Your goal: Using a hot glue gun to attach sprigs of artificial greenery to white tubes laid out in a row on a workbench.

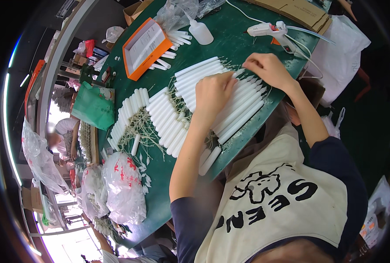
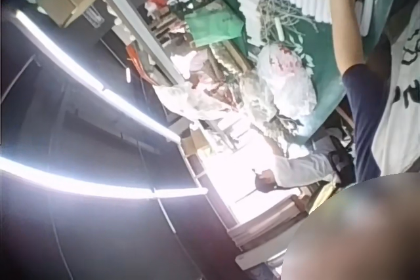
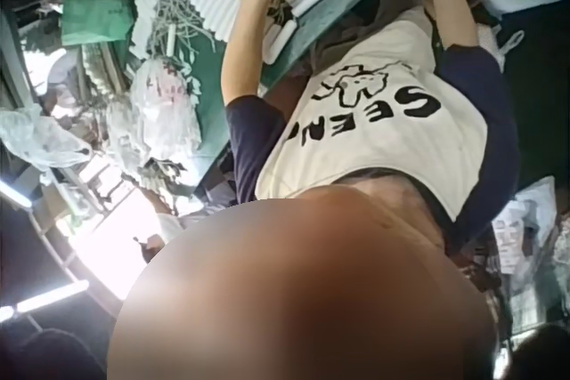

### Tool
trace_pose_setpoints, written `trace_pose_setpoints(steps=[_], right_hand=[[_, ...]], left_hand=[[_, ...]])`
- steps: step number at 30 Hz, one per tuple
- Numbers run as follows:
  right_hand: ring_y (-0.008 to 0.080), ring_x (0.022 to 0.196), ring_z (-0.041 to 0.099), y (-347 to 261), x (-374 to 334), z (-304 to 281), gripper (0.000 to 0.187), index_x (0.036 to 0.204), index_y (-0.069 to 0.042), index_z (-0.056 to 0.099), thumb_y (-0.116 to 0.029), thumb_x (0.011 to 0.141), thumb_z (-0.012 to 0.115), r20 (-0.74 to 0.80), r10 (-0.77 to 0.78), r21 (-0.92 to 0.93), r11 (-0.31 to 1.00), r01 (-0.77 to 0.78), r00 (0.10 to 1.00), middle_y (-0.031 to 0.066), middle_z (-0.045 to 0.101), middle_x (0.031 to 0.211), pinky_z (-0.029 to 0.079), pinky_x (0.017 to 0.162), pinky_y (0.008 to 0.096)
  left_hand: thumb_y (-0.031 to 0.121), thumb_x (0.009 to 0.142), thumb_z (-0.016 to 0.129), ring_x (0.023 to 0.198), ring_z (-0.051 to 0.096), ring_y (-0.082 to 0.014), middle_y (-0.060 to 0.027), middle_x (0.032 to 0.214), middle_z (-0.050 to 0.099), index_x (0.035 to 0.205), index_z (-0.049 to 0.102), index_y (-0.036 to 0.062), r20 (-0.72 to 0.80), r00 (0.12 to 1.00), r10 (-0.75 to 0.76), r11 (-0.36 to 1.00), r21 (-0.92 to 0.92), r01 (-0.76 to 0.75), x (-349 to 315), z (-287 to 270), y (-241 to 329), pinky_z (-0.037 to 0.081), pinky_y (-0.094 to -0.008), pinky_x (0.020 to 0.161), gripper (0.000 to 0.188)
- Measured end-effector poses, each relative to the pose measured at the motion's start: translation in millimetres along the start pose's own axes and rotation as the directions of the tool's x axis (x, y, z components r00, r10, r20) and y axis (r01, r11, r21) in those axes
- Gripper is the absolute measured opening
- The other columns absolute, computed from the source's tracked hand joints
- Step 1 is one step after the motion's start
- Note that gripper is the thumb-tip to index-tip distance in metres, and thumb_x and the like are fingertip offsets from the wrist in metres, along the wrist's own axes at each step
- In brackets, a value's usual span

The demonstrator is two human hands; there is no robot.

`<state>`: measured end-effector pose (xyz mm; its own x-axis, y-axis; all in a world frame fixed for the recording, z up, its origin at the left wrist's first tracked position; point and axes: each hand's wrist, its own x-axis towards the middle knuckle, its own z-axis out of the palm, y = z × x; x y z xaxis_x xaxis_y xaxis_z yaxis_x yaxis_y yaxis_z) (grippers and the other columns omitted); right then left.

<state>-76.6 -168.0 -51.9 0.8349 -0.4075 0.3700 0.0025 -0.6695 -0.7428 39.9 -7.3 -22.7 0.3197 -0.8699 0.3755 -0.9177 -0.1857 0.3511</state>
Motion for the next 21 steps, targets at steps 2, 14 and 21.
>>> trace_pose_setpoints(steps=[2, 14, 21], right_hand=[[0.0162, 0.056, 0.054, 11.0, -6.7, -3.4, 0.018, 0.087, 0.001, 0.061, -0.017, 0.085, 0.061, -0.295, 0.016, -0.054, 0.998, -0.033, 0.955, 0.0119, 0.061, 0.070, 0.043, 0.054, 0.0270], [0.0254, 0.085, 0.053, 48.6, -15.1, -31.3, 0.028, 0.086, -0.004, 0.060, -0.025, 0.074, 0.073, -0.871, -0.243, -0.410, 0.839, -0.358, 0.427, 0.0086, 0.059, 0.079, 0.043, 0.073, 0.0350], [0.0265, 0.094, 0.049, 64.2, -2.5, -42.5, 0.043, 0.096, -0.010, 0.066, -0.038, 0.066, 0.076, -0.691, -0.036, -0.441, 0.812, -0.382, 0.722, 0.0039, 0.065, 0.090, 0.042, 0.078, 0.0385]], left_hand=[[0.017, 0.076, 0.066, 0.066, 0.058, -0.0284, -0.0131, 0.072, 0.063, 0.092, 0.069, 0.0068, -0.046, 0.998, 0.045, 0.999, -0.003, -0.045, 0.1, 2.6, -2.4, 0.046, -0.0355, 0.061, 0.020], [0.016, 0.078, 0.063, 0.089, 0.054, -0.0290, -0.0143, 0.091, 0.062, 0.086, 0.070, 0.0042, 0.057, 0.996, 0.070, 0.997, -0.024, -0.069, 20.6, 13.0, -14.9, 0.045, -0.0372, 0.077, 0.016], [0.015, 0.076, 0.065, 0.095, 0.049, -0.0295, -0.0150, 0.094, 0.057, 0.084, 0.069, 0.0012, 0.190, 0.982, -0.001, 0.996, 0.085, -0.016, 30.3, 21.2, -10.4, 0.042, -0.0371, 0.083, 0.017]])
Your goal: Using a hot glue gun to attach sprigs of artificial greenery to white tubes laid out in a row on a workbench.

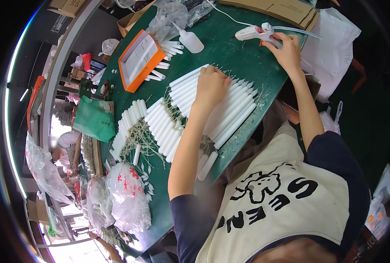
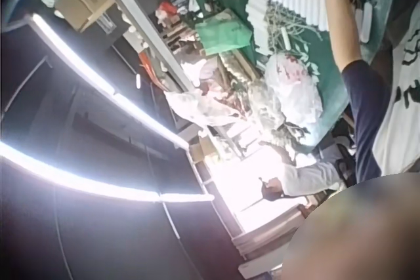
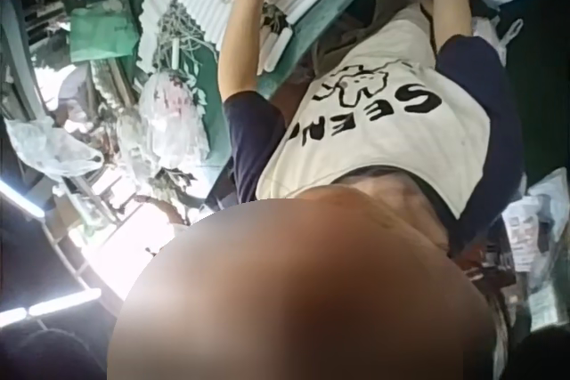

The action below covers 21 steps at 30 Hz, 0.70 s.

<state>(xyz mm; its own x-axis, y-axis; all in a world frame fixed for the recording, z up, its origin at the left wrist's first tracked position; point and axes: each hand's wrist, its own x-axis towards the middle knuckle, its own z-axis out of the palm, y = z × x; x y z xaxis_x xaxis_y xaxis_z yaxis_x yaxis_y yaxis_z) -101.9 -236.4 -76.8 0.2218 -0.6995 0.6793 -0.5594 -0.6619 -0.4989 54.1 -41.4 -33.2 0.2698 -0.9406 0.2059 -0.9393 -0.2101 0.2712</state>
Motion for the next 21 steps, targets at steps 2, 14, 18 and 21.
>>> trace_pose_setpoints(steps=[2, 14, 18, 21], right_hand=[[0.0269, 0.097, 0.049, 5.5, 2.8, -1.1, 0.040, 0.094, -0.008, 0.066, -0.036, 0.068, 0.075, 0.094, 0.001, 0.063, 0.998, -0.007, 0.996, 0.0047, 0.065, 0.088, 0.043, 0.077, 0.0377], [0.0247, 0.065, 0.060, -10.0, 9.2, -5.4, 0.036, 0.094, 0.000, 0.063, -0.031, 0.078, 0.071, 0.334, -0.104, 0.273, 0.962, 0.010, 0.937, 0.0111, 0.064, 0.076, 0.046, 0.062, 0.0304], [0.0196, 0.060, 0.059, -6.1, 11.0, -15.8, 0.037, 0.098, -0.001, 0.062, -0.029, 0.076, 0.073, 0.439, -0.074, 0.433, 0.891, -0.138, 0.895, 0.0078, 0.064, 0.070, 0.047, 0.060, 0.0286], [0.0165, 0.065, 0.061, -10.4, 8.0, -24.3, 0.036, 0.097, -0.002, 0.062, -0.027, 0.074, 0.075, 0.400, -0.112, 0.390, 0.919, -0.059, 0.910, 0.0078, 0.064, 0.073, 0.047, 0.061, 0.0278]], left_hand=[[0.015, 0.077, 0.064, 0.094, 0.050, -0.0298, -0.0150, 0.093, 0.058, 0.085, 0.069, 0.0009, 0.002, 1.000, 0.002, 0.998, -0.061, -0.002, -0.9, -0.3, -3.4, 0.042, -0.0374, 0.082, 0.017], [0.018, 0.083, 0.058, 0.064, 0.061, -0.0263, -0.0130, 0.075, 0.066, 0.087, 0.063, 0.0007, -0.102, 0.974, -0.202, 0.855, -0.504, 0.125, -7.0, -0.9, -3.3, 0.047, -0.0342, 0.060, 0.018], [0.018, 0.081, 0.059, 0.067, 0.063, -0.0234, -0.0135, 0.076, 0.066, 0.086, 0.064, 0.0012, -0.040, 0.980, -0.196, 0.853, -0.500, 0.150, -7.7, -2.1, -6.6, 0.047, -0.0330, 0.061, 0.018], [0.015, 0.083, 0.060, 0.060, 0.055, -0.0083, -0.0044, 0.071, 0.063, 0.088, 0.064, -0.0032, -0.126, 0.987, -0.095, 0.893, -0.449, 0.029, -10.3, -1.4, -10.7, 0.043, -0.0228, 0.057, 0.019]])
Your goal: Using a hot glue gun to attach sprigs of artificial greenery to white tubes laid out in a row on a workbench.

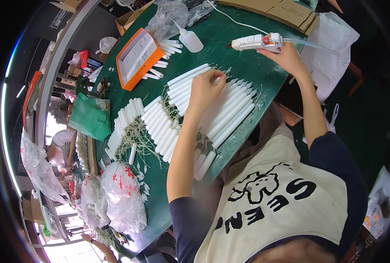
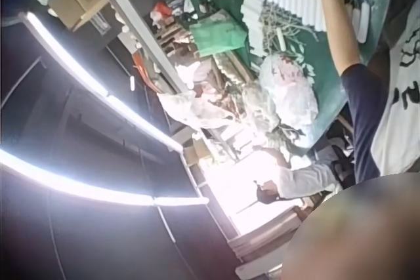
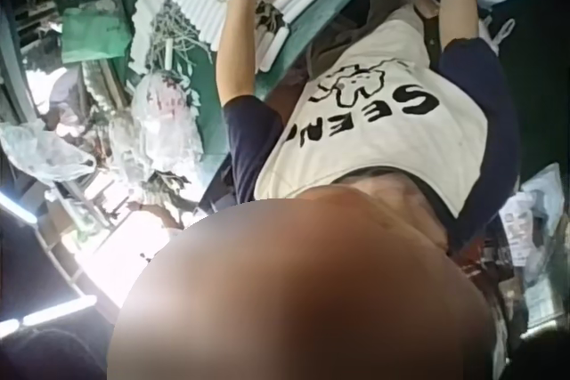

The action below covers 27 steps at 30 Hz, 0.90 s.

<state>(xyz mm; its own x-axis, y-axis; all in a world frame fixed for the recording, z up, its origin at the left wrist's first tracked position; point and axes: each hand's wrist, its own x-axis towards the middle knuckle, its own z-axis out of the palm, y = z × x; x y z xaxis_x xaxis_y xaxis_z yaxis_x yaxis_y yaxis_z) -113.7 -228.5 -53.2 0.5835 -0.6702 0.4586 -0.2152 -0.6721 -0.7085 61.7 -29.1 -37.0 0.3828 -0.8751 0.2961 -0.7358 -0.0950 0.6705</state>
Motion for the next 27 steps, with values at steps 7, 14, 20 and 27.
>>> trace_pose_setpoints(steps=[7, 14, 20, 27], right_hand=[[0.0183, 0.069, 0.062, -21.1, -11.3, -15.3, 0.039, 0.093, -0.004, 0.062, -0.028, 0.067, 0.080, 0.142, -0.039, -0.113, 0.992, 0.055, 0.989, 0.0095, 0.064, 0.079, 0.049, 0.065, 0.0293], [0.0314, 0.054, 0.055, -28.6, -14.9, -17.8, 0.046, 0.075, -0.001, 0.064, -0.044, 0.064, 0.078, -0.034, -0.381, -0.201, 0.908, 0.367, 0.924, 0.0129, 0.057, 0.059, 0.044, 0.052, 0.0332], [0.0317, 0.054, 0.054, -28.2, -16.3, -19.4, 0.045, 0.077, -0.002, 0.064, -0.044, 0.065, 0.077, 0.023, -0.368, -0.254, 0.897, 0.361, 0.930, 0.0128, 0.057, 0.060, 0.043, 0.052, 0.0347], [0.0312, 0.055, 0.054, -32.0, -18.1, -16.3, 0.046, 0.083, -0.003, 0.064, -0.044, 0.066, 0.075, 0.019, -0.426, -0.219, 0.881, 0.419, 0.905, 0.0125, 0.057, 0.060, 0.042, 0.052, 0.0351]], left_hand=[[0.016, 0.079, 0.060, 0.075, 0.065, -0.0259, -0.0151, 0.080, 0.067, 0.087, 0.068, 0.0023, -0.007, 0.994, -0.107, 0.993, -0.044, 0.106, -2.5, 3.0, 1.5, 0.049, -0.0317, 0.070, 0.018], [0.016, 0.076, 0.062, 0.068, 0.061, -0.0309, -0.0140, 0.079, 0.065, 0.084, 0.070, 0.0050, -0.163, 0.983, 0.087, 0.983, 0.173, -0.059, -7.4, 7.4, 4.2, 0.047, -0.0355, 0.061, 0.015], [0.014, 0.076, 0.062, 0.066, 0.060, -0.0296, -0.0120, 0.078, 0.065, 0.083, 0.070, 0.0051, -0.176, 0.979, 0.101, 0.982, 0.175, -0.070, -8.5, 6.5, 5.8, 0.046, -0.0355, 0.060, 0.014], [0.013, 0.076, 0.062, 0.065, 0.060, -0.0297, -0.0119, 0.078, 0.065, 0.083, 0.070, 0.0049, -0.178, 0.977, 0.117, 0.979, 0.185, -0.084, -9.3, 6.2, 7.0, 0.046, -0.0355, 0.059, 0.014]])
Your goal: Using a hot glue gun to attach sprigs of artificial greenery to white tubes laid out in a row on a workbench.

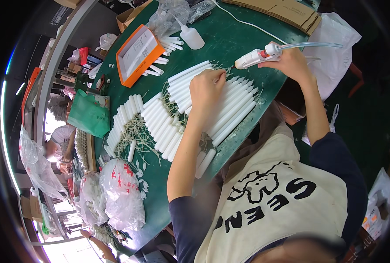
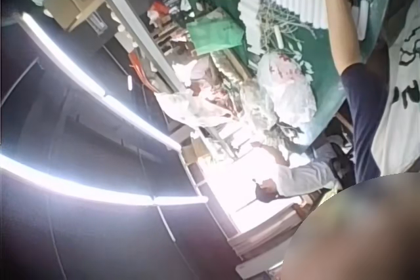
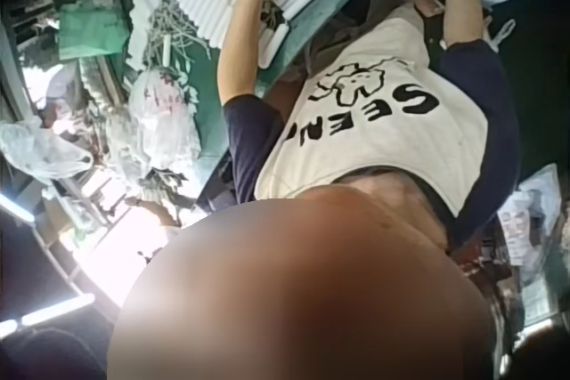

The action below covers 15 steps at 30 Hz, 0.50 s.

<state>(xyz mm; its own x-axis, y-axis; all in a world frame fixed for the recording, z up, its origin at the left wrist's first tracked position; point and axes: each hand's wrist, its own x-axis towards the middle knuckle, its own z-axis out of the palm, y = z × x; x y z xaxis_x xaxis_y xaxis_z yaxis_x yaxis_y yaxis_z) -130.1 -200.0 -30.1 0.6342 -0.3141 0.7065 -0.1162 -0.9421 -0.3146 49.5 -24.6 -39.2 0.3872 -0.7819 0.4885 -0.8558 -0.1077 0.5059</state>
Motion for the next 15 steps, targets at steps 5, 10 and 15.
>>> trace_pose_setpoints(steps=[5, 10, 15], right_hand=[[0.0308, 0.055, 0.053, 1.9, -1.3, 1.1, 0.047, 0.085, -0.003, 0.063, -0.045, 0.066, 0.075, -0.013, 0.007, -0.023, 1.000, -0.008, 1.000, 0.0126, 0.056, 0.060, 0.042, 0.051, 0.0347], [0.0298, 0.056, 0.058, -2.9, -0.4, -0.7, 0.042, 0.081, -0.005, 0.063, -0.040, 0.064, 0.079, 0.000, 0.034, -0.027, 0.999, -0.034, 0.999, 0.0105, 0.061, 0.064, 0.045, 0.053, 0.0339], [0.0303, 0.055, 0.054, 0.2, -1.4, 0.4, 0.047, 0.086, -0.005, 0.063, -0.045, 0.066, 0.075, 0.034, 0.031, -0.059, 0.998, -0.029, 0.999, 0.0117, 0.056, 0.060, 0.043, 0.051, 0.0340]], left_hand=[[0.010, 0.076, 0.063, 0.061, 0.060, -0.0255, -0.0122, 0.078, 0.067, 0.085, 0.070, 0.0033, -0.004, 1.000, 0.009, 1.000, 0.029, -0.009, 0.9, -2.0, 2.1, 0.046, -0.0295, 0.059, 0.013], [0.010, 0.075, 0.064, 0.060, 0.060, -0.0258, -0.0121, 0.078, 0.066, 0.084, 0.070, 0.0037, -0.016, 1.000, 0.025, 0.999, 0.032, -0.024, 0.2, -0.3, 0.2, 0.046, -0.0303, 0.058, 0.013], [0.011, 0.075, 0.063, 0.060, 0.060, -0.0258, -0.0120, 0.078, 0.066, 0.084, 0.070, 0.0039, -0.010, 1.000, 0.014, 0.999, 0.039, -0.014, 0.5, -1.6, 3.4, 0.046, -0.0308, 0.058, 0.013]])
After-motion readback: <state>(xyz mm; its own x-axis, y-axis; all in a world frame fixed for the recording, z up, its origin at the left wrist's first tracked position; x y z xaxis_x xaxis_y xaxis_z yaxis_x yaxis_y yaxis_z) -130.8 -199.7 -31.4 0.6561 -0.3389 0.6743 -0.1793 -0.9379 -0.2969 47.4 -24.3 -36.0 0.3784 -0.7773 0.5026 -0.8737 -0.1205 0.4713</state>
